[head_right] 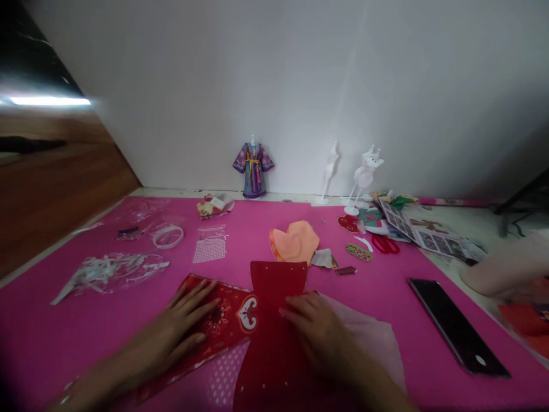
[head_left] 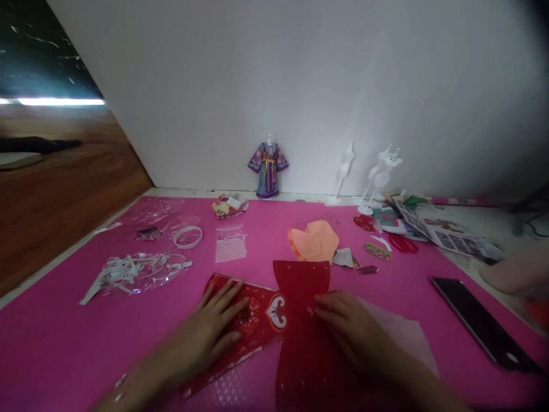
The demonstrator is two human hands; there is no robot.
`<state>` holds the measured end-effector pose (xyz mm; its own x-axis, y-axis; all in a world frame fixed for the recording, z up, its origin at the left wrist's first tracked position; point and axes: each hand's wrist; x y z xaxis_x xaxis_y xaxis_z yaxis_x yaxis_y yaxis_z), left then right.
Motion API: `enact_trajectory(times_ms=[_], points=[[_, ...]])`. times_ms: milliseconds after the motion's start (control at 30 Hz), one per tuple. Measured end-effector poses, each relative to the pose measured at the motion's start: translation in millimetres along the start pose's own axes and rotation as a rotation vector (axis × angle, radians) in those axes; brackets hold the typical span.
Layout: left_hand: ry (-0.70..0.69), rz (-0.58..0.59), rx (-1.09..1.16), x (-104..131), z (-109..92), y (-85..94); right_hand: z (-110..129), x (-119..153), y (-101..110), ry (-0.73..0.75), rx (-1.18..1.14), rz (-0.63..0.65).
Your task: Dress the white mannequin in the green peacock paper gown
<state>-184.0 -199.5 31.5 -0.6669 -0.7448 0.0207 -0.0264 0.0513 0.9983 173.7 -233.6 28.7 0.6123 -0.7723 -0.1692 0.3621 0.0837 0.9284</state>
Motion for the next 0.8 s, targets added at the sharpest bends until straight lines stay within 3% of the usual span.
enact_trajectory(times_ms=[67, 200, 300, 433, 533, 633, 700, 800], points=[[0.009, 0.013, 0.019, -4.5, -9.0, 0.2, 27.0, -5.5, -2.8, 0.122, -0.096, 0.03], [0.016, 0.045, 0.039, -13.4, -16.8, -7.5, 59.0, -21.9, -8.2, 0.215, -0.244, 0.273], [0.012, 0.071, 0.064, -15.6, -11.9, -10.3, 58.1, -26.3, -11.1, 0.219, -0.302, 0.398], [0.006, 0.101, 0.106, -15.3, -5.4, -5.5, 51.4, -25.0, -9.1, 0.2, -0.36, 0.449], [-0.004, 0.121, 0.166, -13.0, -5.5, 2.7, 54.3, -22.5, -1.5, 0.177, -0.399, 0.42], [0.028, 0.087, 0.264, -6.9, -6.4, 12.1, 58.3, -18.0, 2.7, 0.115, -0.454, 0.264], [0.1, -0.007, 0.31, -0.4, -5.1, 17.5, 58.9, -17.2, 0.2, 0.039, -0.483, 0.158], [0.254, -0.189, 0.373, 13.8, 0.8, 23.9, 57.5, -24.7, -9.0, -0.053, -0.497, 0.104]])
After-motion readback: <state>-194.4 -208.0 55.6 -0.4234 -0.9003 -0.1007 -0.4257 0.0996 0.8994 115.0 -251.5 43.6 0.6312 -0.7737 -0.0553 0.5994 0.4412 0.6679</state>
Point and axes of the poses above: each hand's wrist, its own x-axis away from the middle knuckle, its own y-axis out of the back of the hand, z = x × y, and after that the axes turned 5 degrees about -x, right-handed
